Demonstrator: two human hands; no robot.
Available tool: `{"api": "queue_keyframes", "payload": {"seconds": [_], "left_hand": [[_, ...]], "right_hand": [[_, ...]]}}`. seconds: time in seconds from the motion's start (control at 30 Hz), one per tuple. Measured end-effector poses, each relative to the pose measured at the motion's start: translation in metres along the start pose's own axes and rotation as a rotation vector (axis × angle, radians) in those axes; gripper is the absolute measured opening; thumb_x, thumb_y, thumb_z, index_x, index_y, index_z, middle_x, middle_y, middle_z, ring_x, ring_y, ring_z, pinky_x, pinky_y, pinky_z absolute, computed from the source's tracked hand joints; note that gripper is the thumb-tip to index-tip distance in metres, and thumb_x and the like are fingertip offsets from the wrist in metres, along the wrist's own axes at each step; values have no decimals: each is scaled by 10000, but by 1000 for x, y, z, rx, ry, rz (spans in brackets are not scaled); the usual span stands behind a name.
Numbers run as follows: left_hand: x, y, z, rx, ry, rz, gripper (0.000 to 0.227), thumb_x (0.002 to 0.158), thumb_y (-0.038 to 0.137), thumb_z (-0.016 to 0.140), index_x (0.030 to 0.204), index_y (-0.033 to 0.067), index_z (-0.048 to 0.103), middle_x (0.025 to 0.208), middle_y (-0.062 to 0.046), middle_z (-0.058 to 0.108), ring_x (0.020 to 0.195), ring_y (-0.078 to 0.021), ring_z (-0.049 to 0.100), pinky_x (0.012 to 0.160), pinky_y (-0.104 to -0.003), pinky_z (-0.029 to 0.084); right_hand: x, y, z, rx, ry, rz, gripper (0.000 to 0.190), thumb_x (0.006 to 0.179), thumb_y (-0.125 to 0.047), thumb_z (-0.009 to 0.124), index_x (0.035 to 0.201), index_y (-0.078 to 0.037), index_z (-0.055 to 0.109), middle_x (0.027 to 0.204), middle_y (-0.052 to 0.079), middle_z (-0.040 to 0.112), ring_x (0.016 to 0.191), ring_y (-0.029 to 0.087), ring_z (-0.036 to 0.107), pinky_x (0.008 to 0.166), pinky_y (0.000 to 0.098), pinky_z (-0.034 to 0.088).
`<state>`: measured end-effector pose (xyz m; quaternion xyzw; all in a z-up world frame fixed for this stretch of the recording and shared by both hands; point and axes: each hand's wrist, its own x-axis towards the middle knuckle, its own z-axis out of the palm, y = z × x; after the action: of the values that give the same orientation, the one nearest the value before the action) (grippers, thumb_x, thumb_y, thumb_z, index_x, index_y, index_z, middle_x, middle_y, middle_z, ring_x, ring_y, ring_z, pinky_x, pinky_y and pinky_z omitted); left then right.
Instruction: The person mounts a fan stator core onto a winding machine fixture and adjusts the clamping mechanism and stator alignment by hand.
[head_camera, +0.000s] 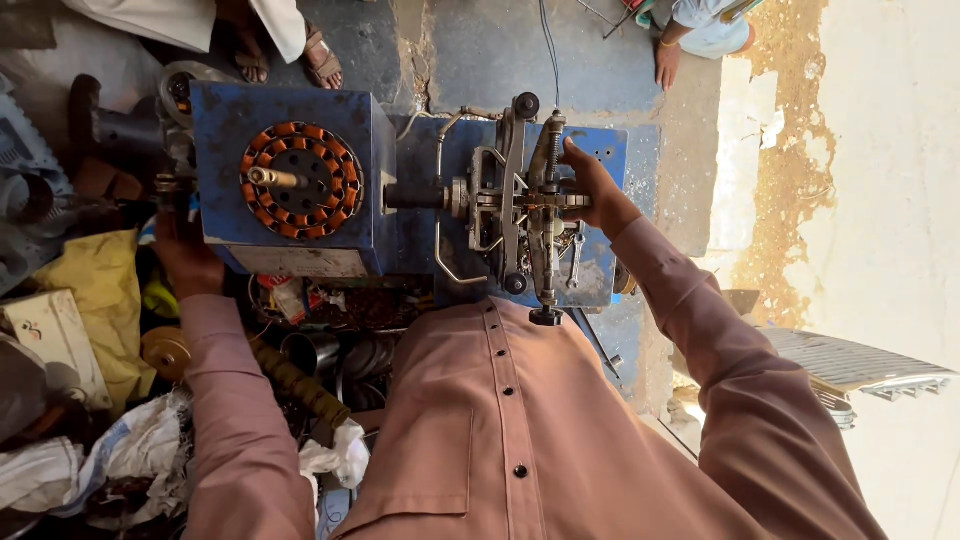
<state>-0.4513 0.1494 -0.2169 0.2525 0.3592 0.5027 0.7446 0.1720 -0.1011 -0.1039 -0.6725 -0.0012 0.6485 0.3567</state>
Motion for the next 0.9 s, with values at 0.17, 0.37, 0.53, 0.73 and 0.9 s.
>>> {"api": "queue_keyframes", "payload": {"seconds": [0.17,0.37,0.53,0.73,0.9], "left_hand": [[5,-6,-5,29,96,18,536,1080,443,542,1494,105,508,1492,-131,551,1368,-314,533,1166,-469,459],[-28,29,-10,459,343,79,473,1103,443,560,1401,77,587,1360,-151,624,1231,-313,602,1078,-474,496],[-74,-6,-6,1037,718,380,444,1122,442,574,1324,55,652,1250,-168,684,1117,-312,660,1004,-477,528],[-182,-187,51,1477,603,-241,445,1145,442,592,1231,28,731,1117,-189,757,981,-311,728,915,-481,565],[-194,-266,92,576,315,-524,463,983,309,624,1358,39,641,1254,-87,697,1097,-249,639,936,-423,507]], "right_hand": [[-10,-2,6,41,-46,-26,800,853,-752,479,1437,-208,526,1410,176,608,1250,362,601,1013,610,413],[-5,-4,6,-235,10,-55,816,841,-742,513,1487,-244,468,1426,134,527,1229,314,536,1032,606,395],[4,-2,2,-245,-96,-198,759,832,-504,774,1402,-89,494,1239,165,617,1083,324,651,841,462,537],[1,3,3,52,-119,-225,582,787,-214,822,1266,-66,525,1101,117,647,934,271,722,761,402,655],[1,0,3,43,-146,-206,530,810,-206,812,1245,-67,543,1085,121,666,900,266,731,745,414,639]]}}
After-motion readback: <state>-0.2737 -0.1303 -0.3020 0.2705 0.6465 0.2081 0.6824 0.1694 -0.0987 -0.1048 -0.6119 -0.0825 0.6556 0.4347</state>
